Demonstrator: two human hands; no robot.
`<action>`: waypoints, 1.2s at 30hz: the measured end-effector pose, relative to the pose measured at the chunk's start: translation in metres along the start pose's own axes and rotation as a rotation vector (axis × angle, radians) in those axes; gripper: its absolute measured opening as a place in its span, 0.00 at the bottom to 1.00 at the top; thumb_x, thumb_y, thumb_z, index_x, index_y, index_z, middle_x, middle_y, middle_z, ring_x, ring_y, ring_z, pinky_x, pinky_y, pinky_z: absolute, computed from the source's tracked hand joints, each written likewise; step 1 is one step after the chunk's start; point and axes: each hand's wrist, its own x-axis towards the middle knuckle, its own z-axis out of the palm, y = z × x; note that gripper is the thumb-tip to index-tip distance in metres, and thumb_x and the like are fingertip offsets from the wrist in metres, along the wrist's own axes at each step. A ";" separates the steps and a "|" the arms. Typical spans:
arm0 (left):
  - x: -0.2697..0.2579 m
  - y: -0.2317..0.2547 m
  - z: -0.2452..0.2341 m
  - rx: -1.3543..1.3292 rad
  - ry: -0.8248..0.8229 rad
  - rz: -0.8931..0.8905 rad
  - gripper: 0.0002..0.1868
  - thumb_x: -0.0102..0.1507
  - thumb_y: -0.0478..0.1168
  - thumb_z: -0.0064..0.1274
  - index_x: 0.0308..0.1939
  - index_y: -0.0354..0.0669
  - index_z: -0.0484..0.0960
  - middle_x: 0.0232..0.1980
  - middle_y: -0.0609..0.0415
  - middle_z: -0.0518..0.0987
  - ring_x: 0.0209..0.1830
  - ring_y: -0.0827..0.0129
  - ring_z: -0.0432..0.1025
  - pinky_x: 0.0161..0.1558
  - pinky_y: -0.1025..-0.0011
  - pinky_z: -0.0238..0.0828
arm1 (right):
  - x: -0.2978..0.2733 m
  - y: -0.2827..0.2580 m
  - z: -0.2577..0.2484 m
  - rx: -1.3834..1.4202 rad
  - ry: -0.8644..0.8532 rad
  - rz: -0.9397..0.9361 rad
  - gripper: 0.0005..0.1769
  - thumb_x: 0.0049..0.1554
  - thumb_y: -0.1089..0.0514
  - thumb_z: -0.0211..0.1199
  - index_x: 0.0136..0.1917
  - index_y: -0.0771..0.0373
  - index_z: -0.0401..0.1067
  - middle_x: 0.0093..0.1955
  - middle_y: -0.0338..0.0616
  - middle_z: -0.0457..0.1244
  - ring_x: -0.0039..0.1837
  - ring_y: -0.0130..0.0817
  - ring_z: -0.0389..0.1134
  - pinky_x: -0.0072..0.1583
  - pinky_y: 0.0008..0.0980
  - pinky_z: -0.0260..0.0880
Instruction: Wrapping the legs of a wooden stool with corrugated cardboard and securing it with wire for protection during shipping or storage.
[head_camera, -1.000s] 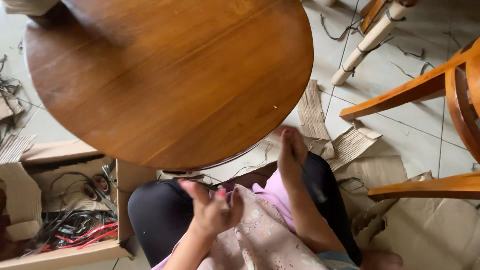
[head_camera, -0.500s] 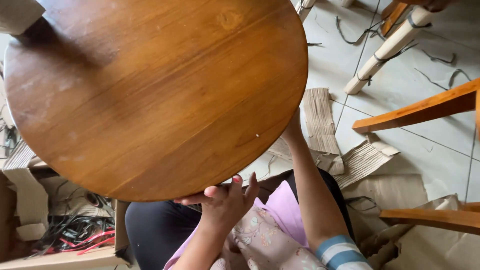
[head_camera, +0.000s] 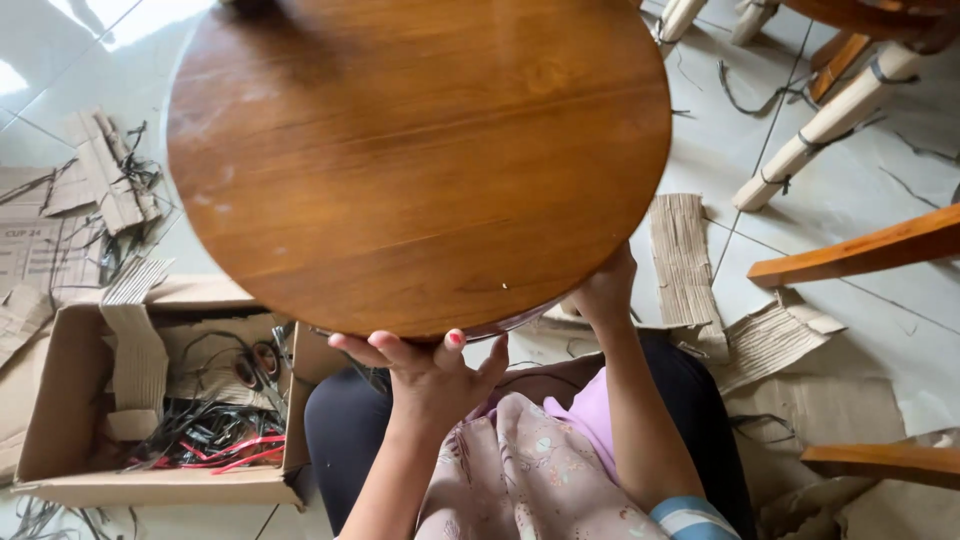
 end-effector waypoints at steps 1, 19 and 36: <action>0.002 -0.005 -0.002 0.005 0.006 -0.009 0.56 0.60 0.66 0.54 0.83 0.73 0.33 0.84 0.40 0.18 0.78 0.24 0.14 0.69 0.22 0.26 | -0.005 -0.002 0.000 0.000 -0.009 -0.008 0.23 0.51 0.66 0.68 0.58 0.70 0.64 0.43 0.47 0.61 0.45 0.39 0.66 0.53 0.39 0.69; 0.009 -0.129 0.048 -0.442 0.106 0.073 0.54 0.45 0.41 0.67 0.74 0.68 0.59 0.84 0.32 0.26 0.78 0.14 0.25 0.71 0.22 0.31 | -0.066 -0.034 -0.003 -0.352 0.038 -0.243 0.23 0.44 0.64 0.82 0.46 0.63 0.69 0.32 0.46 0.62 0.36 0.48 0.70 0.44 0.40 0.73; -0.046 0.040 0.043 -0.272 -0.143 -0.171 0.35 0.61 0.42 0.47 0.63 0.11 0.66 0.63 0.03 0.60 0.68 0.23 0.62 0.74 0.42 0.47 | -0.081 0.089 -0.004 0.294 -0.632 0.363 0.23 0.60 0.37 0.68 0.43 0.59 0.72 0.40 0.40 0.62 0.48 0.34 0.64 0.55 0.38 0.65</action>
